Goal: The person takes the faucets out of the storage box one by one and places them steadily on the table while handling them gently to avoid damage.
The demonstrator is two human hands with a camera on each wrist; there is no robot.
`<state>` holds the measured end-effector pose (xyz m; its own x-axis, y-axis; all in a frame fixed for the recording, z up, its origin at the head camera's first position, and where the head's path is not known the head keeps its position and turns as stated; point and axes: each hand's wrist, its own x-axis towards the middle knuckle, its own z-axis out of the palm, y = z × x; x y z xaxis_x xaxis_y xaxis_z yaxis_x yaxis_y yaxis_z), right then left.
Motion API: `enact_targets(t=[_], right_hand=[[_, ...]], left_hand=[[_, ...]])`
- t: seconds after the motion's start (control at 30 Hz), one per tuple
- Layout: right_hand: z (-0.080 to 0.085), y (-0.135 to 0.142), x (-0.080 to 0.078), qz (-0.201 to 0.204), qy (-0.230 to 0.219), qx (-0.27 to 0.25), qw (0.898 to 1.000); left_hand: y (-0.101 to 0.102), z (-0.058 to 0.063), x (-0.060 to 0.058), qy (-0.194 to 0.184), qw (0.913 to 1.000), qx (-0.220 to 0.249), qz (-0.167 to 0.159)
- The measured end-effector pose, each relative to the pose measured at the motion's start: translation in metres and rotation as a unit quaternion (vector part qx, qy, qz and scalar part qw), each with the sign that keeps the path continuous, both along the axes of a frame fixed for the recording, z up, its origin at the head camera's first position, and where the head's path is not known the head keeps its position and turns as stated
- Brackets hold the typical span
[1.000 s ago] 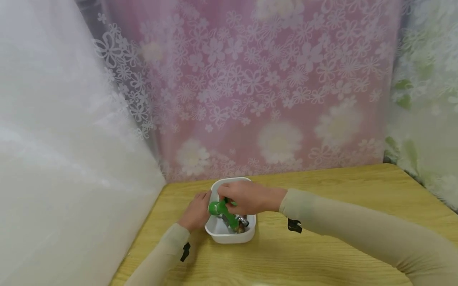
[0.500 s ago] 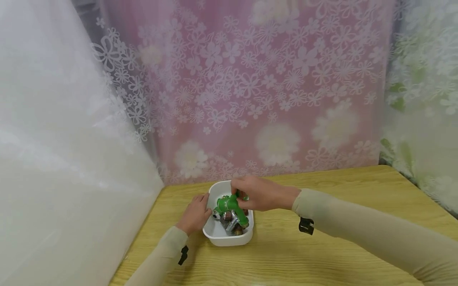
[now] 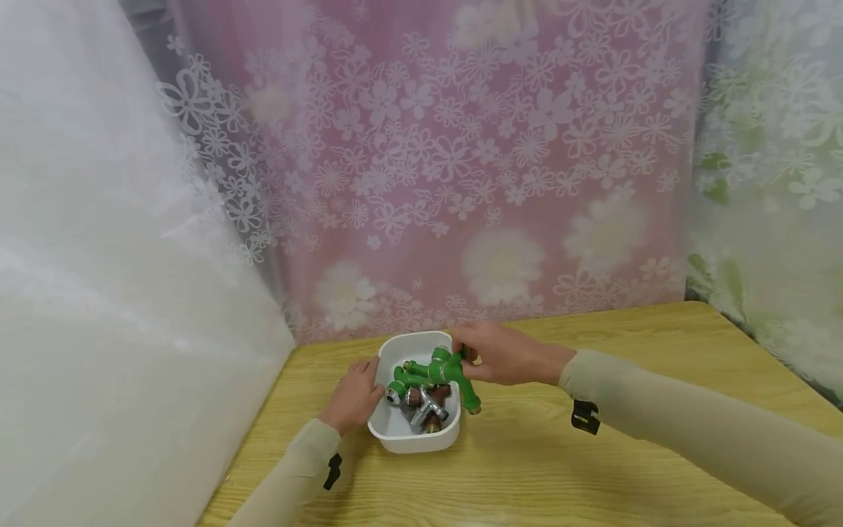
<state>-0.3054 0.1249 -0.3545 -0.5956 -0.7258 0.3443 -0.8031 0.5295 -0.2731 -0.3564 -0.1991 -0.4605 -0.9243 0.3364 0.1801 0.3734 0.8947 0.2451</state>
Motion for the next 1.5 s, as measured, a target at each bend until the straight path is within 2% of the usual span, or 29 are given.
enact_targets(t=[0.37,0.57,0.87,1.07,1.27,1.5], right_hand=[[-0.012,0.023,0.001,-0.024,-0.009,-0.011,1.0],[-0.025,0.033,-0.004,-0.047,0.0,-0.01,0.999],[-0.047,0.039,-0.012,-0.063,-0.024,-0.008,0.998],[-0.052,0.041,-0.017,-0.083,-0.037,-0.01,0.996],[-0.06,0.043,-0.02,-0.086,-0.042,-0.014,0.995],[-0.074,0.049,-0.028,-0.094,-0.046,-0.025,0.994]], left_hand=[[-0.001,0.0,0.002,0.012,0.9999,-0.002,-0.004],[-0.003,0.0,0.001,0.01,0.9999,-0.007,-0.004],[-0.005,-0.004,0.001,0.003,1.0,-0.004,-0.002],[-0.002,-0.002,0.0,0.012,0.9999,-0.001,-0.007],[-0.001,0.0,-0.001,0.002,1.0,-0.007,0.004],[-0.002,-0.001,-0.001,0.009,0.9999,-0.005,0.002]])
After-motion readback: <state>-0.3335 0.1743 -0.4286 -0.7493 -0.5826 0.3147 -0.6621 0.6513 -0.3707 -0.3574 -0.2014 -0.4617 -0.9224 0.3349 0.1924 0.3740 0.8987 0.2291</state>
